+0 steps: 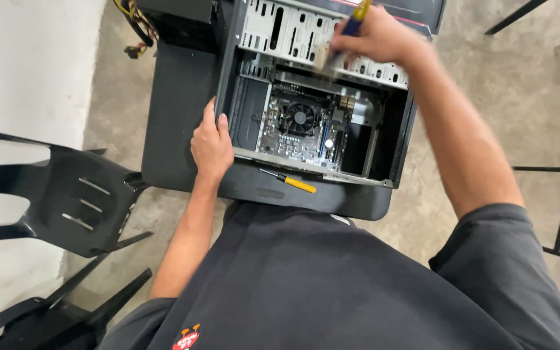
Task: Removing the power supply unit from a computer case using a screwdriver and cleaning it with a brush.
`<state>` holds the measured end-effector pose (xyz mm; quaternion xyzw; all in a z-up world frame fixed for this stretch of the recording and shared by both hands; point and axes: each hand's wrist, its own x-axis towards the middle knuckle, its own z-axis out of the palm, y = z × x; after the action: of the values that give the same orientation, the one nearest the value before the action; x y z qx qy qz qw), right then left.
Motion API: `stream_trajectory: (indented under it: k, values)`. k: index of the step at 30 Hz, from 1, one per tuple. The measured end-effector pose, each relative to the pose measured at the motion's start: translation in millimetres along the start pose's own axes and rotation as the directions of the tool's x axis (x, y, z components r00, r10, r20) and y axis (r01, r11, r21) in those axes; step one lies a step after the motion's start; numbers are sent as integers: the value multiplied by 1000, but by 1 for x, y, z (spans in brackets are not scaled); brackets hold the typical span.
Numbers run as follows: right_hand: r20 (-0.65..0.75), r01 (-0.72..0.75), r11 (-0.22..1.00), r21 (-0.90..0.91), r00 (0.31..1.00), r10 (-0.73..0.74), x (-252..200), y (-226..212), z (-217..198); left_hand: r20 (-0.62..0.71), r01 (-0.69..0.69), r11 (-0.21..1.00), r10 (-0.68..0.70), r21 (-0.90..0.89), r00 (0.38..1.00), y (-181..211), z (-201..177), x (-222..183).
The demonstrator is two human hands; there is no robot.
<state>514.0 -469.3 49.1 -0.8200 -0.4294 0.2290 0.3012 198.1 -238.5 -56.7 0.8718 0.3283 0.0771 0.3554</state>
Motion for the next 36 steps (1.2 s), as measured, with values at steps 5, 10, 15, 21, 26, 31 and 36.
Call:
stream_trajectory:
  k: [5,10,15,21,26,31,36]
  values:
    - [-307,113,974,-195,936,-170,-30,70,2,-13,-12,999,12,43,1000,-7,7,-1]
    - [-42,72,969,237,997,-64,-71,43,-27,-39,-65,997,66,34,997,-11,10,3]
    - [-52,-173,983,55,983,176,-99,56,-42,-10,-63,998,63,-2,998,2,-1,1]
    - [-39,-110,965,-236,994,104,-125,35,-50,-10,-55,998,56,16,998,-3,3,0]
    - [220,-231,969,88,953,207,-157,-3,-55,-68,-94,995,97,36,993,-9,6,-4]
    - [474,-532,846,-31,737,481,-176,-28,-51,-64,-106,994,108,24,992,-5,4,-4]
    - [137,-132,986,-101,980,146,-182,-20,-45,-83,-94,995,95,21,992,-6,8,-1]
